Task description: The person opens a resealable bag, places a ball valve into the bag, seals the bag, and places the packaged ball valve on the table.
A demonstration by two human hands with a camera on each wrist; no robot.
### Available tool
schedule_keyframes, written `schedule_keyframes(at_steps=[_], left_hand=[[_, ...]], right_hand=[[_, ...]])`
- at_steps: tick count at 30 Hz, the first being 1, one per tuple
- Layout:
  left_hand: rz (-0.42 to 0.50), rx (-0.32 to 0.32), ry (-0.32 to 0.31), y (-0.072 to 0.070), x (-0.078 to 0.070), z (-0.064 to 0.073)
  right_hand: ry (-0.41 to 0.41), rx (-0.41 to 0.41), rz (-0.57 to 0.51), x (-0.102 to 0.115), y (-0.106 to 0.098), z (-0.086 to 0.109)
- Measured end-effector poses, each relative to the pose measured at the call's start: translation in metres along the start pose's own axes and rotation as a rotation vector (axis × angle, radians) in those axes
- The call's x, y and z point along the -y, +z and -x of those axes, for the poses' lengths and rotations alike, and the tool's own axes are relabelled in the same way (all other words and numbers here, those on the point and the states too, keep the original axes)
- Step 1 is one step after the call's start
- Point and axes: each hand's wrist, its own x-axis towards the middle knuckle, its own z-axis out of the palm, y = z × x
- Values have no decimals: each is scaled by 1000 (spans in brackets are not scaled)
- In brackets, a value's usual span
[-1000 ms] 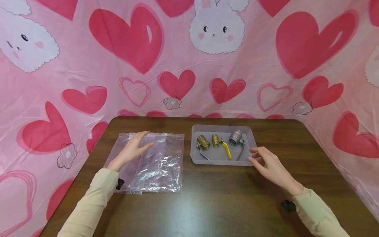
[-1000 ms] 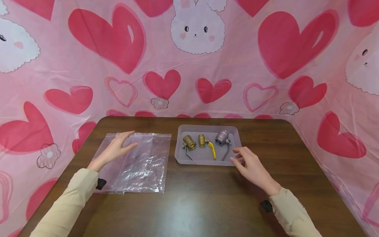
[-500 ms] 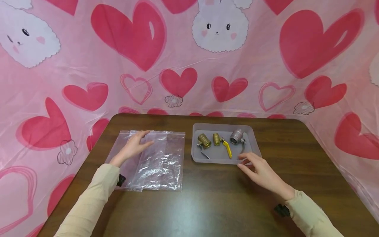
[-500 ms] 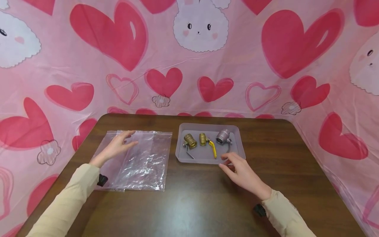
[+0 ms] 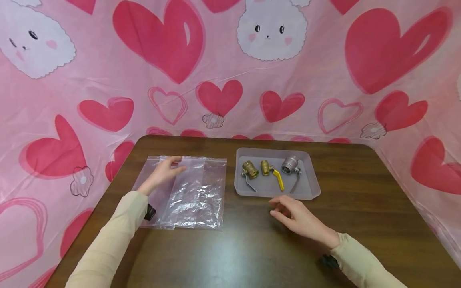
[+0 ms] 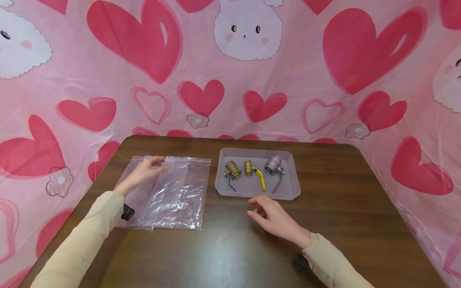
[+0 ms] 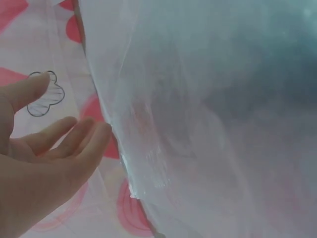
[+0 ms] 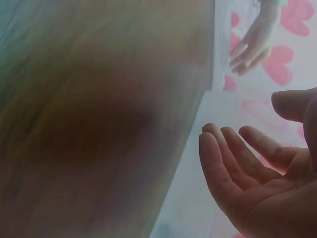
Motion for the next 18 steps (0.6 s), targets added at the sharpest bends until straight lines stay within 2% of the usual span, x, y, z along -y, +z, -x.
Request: schedule_keyframes(at_steps=[8, 18], left_hand=[[-3, -1, -58, -1, -1, -4], [-27, -11, -67, 1, 3, -15]], right_hand=[[86, 129, -115, 7, 16, -13], [90, 234, -191, 20, 38, -33]])
